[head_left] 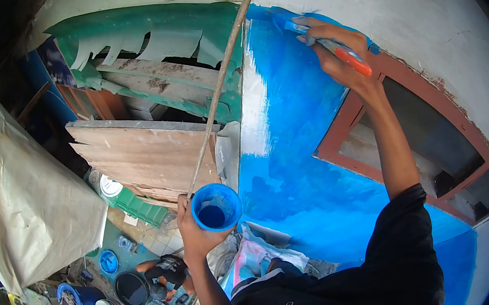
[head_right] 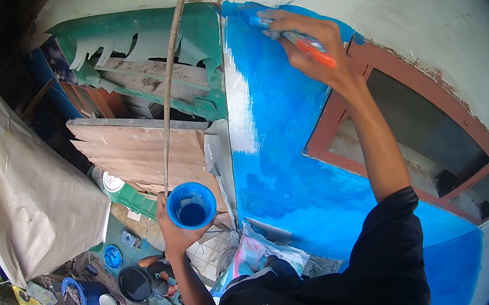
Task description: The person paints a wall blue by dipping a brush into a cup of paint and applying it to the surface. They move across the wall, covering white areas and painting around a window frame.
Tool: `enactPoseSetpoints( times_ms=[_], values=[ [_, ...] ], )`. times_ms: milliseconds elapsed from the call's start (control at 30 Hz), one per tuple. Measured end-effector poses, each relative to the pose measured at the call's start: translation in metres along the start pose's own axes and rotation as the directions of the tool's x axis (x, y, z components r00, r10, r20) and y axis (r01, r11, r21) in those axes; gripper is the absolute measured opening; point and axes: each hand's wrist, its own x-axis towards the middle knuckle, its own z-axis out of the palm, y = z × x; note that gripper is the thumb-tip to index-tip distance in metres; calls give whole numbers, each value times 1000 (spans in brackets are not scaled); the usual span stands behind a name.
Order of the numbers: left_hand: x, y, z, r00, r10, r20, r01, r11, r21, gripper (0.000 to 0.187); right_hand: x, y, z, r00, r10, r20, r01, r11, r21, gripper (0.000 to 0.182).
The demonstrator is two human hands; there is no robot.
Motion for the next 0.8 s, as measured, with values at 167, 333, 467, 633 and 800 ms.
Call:
enactPoseSetpoints(
  times_ms=[167,333,467,633,800],
  values=[
    [5,3,1,1000,-19,-9,18,999,-27,62,-20,-6,-36,999,33,14,-32,998,-52,21],
    [5,-4,0,1000,-19,-15,19,1000,-8,63,-16,-24,-40,995,96,-21,-96,995,-5,24],
    [3,-1,-4,1000,-20,-11,20,1000,20,64,9,-26,-4,995,-94,20,93,993,72,28],
    [0,2,-8,1000,-24,-18,24,1000,-3,66,20,-10,23,988,-149,31,146,985,97,32],
    [-2,-2,-10,1000,15,-18,-15,999,36,67,22,2,31,992,-126,6,125,988,91,33]
  ],
)
